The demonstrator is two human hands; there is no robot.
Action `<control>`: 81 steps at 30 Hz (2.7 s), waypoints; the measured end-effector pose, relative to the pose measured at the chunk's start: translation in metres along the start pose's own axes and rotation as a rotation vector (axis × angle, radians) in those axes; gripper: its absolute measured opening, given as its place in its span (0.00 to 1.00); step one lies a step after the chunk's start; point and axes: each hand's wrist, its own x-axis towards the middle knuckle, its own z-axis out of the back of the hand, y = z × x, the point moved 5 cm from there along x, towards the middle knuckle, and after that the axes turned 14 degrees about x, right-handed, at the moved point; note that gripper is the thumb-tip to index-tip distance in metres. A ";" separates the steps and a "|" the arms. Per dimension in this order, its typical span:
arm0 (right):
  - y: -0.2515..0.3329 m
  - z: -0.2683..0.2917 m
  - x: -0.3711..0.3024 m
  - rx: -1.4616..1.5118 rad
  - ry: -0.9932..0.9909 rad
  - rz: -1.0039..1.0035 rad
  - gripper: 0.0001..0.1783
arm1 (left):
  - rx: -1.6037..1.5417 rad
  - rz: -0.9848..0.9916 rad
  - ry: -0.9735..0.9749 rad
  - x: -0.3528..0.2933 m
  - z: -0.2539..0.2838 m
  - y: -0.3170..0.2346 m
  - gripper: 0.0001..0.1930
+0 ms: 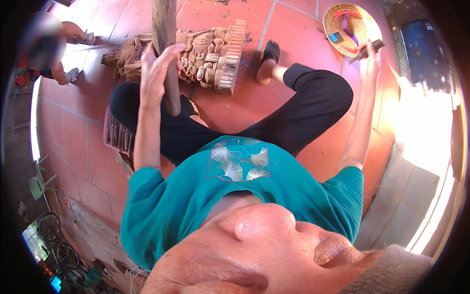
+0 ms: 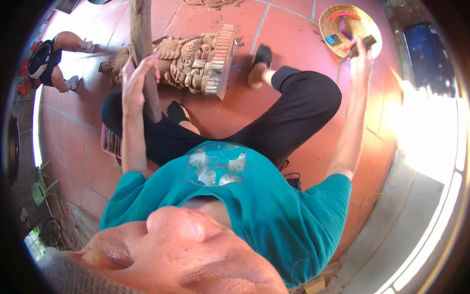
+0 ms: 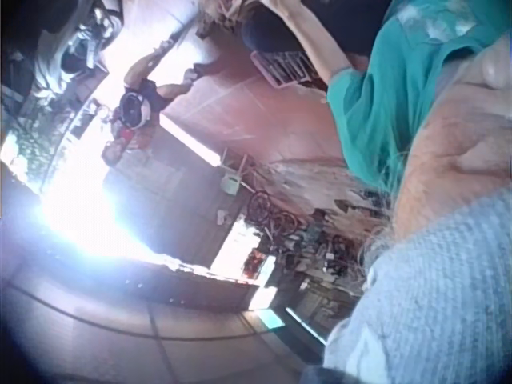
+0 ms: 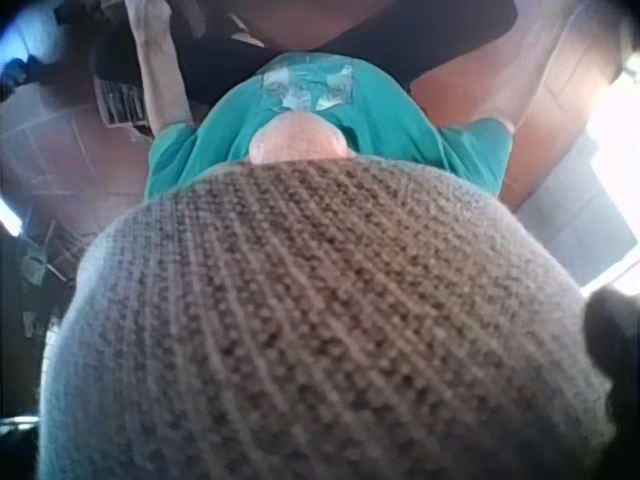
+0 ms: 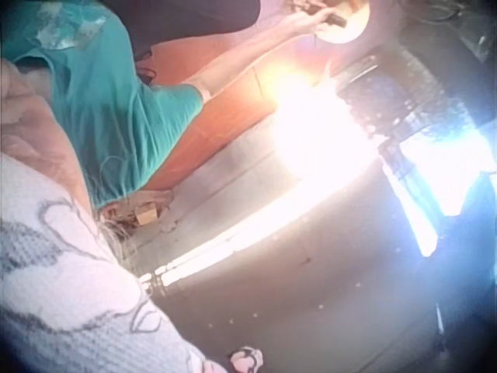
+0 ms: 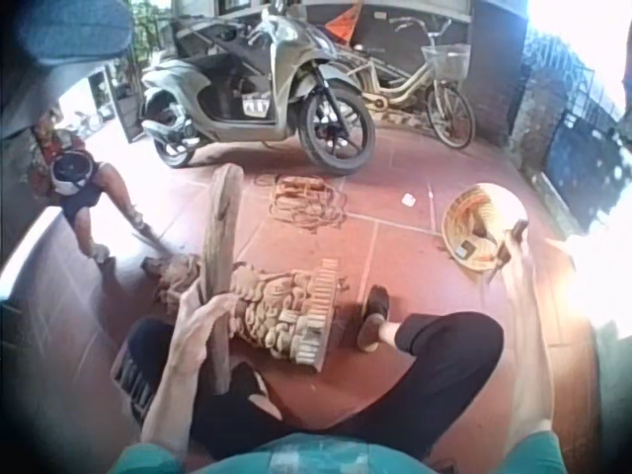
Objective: The person sits on the floor and carves a wooden sculpture using a chisel and mallet. They repeatedly strike the chisel to shape the wood, occasionally adjusting their grip and the sculpture's position.
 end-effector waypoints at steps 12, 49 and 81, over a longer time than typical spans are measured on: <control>-0.141 -0.243 -0.003 0.305 0.311 -0.132 0.12 | 0.224 -0.078 0.149 0.079 -0.007 -0.023 0.20; -0.266 -0.304 0.002 -0.156 0.441 -0.051 0.13 | 0.787 -0.255 0.294 0.139 -0.044 0.059 0.40; -0.283 -0.314 0.006 -0.182 0.510 0.329 0.24 | 0.753 -0.253 0.584 0.158 -0.080 -0.013 0.41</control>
